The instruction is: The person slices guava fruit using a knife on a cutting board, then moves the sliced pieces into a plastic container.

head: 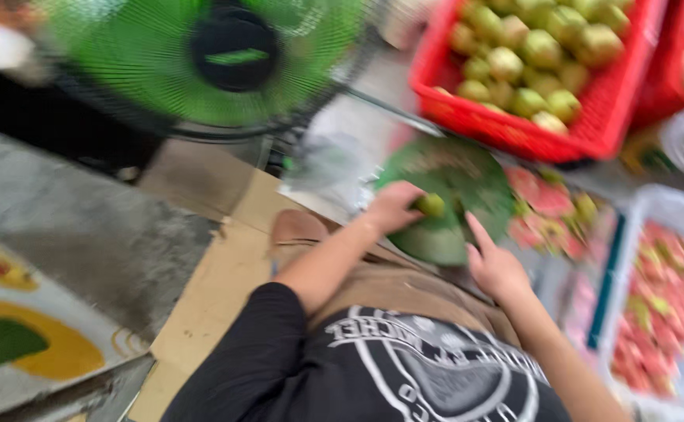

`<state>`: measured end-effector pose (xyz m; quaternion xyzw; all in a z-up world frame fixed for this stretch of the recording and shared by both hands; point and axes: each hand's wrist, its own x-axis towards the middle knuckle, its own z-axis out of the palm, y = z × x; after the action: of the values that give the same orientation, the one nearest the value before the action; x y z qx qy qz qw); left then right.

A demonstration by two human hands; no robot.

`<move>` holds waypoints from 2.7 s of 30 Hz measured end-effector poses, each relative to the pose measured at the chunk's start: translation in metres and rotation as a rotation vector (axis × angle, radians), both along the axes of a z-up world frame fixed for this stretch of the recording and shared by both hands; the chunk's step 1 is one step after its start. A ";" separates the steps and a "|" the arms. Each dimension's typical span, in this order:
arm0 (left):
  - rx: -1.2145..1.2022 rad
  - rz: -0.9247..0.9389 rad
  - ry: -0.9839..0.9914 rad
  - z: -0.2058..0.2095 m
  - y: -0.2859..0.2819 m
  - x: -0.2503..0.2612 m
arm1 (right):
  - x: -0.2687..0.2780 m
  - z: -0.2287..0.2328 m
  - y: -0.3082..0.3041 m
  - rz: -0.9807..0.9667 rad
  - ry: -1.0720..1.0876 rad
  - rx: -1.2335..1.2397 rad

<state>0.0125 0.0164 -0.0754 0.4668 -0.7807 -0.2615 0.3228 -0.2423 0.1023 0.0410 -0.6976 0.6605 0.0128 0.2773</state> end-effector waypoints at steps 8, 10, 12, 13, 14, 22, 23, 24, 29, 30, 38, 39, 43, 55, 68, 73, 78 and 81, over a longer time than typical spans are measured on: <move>-0.067 0.093 0.013 0.027 0.019 0.004 | 0.024 0.045 0.003 0.046 0.048 0.080; -0.093 0.113 0.029 0.029 0.018 0.003 | 0.024 0.043 0.000 0.068 0.093 0.101; -0.101 0.140 0.040 0.027 0.019 0.002 | 0.024 0.032 -0.001 0.088 0.138 0.126; -0.104 0.139 0.041 0.026 0.016 0.001 | 0.027 0.023 -0.004 0.101 0.131 0.121; -0.106 0.134 0.042 0.026 0.014 0.001 | 0.030 0.014 -0.007 0.114 0.123 0.116; -0.202 0.081 0.031 0.041 0.025 0.007 | 0.038 0.011 -0.009 0.098 0.046 0.049; -0.175 0.141 0.009 0.046 0.026 0.009 | 0.038 0.018 -0.010 0.100 0.042 0.010; -0.149 0.202 -0.013 0.050 0.026 0.011 | 0.039 0.025 -0.010 0.101 0.042 0.006; -0.146 0.188 -0.060 0.050 0.024 0.013 | 0.038 0.021 0.000 0.150 0.120 0.082; -0.157 0.190 -0.065 0.048 0.022 0.012 | 0.040 0.013 -0.001 0.150 0.122 0.080; -0.074 0.159 -0.112 0.054 0.017 0.007 | 0.022 -0.021 0.000 0.161 -0.159 -0.146; -0.009 0.157 -0.116 0.055 0.020 0.007 | 0.014 -0.023 0.004 0.162 -0.161 -0.143; 0.031 -0.021 0.006 0.057 0.006 0.012 | -0.013 -0.037 0.019 -0.406 -0.753 0.307; 0.201 -0.164 0.025 0.086 -0.011 -0.031 | -0.007 -0.032 0.020 -0.397 -1.064 0.431; -0.127 -0.154 -0.047 0.225 -0.141 -0.135 | -0.173 0.096 0.135 -0.664 -0.307 -0.487; 0.460 0.172 -0.679 0.176 -0.228 -0.090 | -0.208 0.022 0.219 -0.409 0.229 -0.043; 0.584 -0.201 -0.945 0.136 -0.286 -0.098 | -0.214 -0.027 0.248 -0.641 0.151 -0.061; 0.615 -0.175 -1.025 0.140 -0.294 -0.096 | -0.218 -0.023 0.245 -0.631 0.075 -0.180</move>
<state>-0.0837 -0.2780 0.0645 0.5392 -0.7610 -0.2425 -0.2669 -0.4604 0.3476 0.0178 -0.4792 0.8524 -0.1065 0.1801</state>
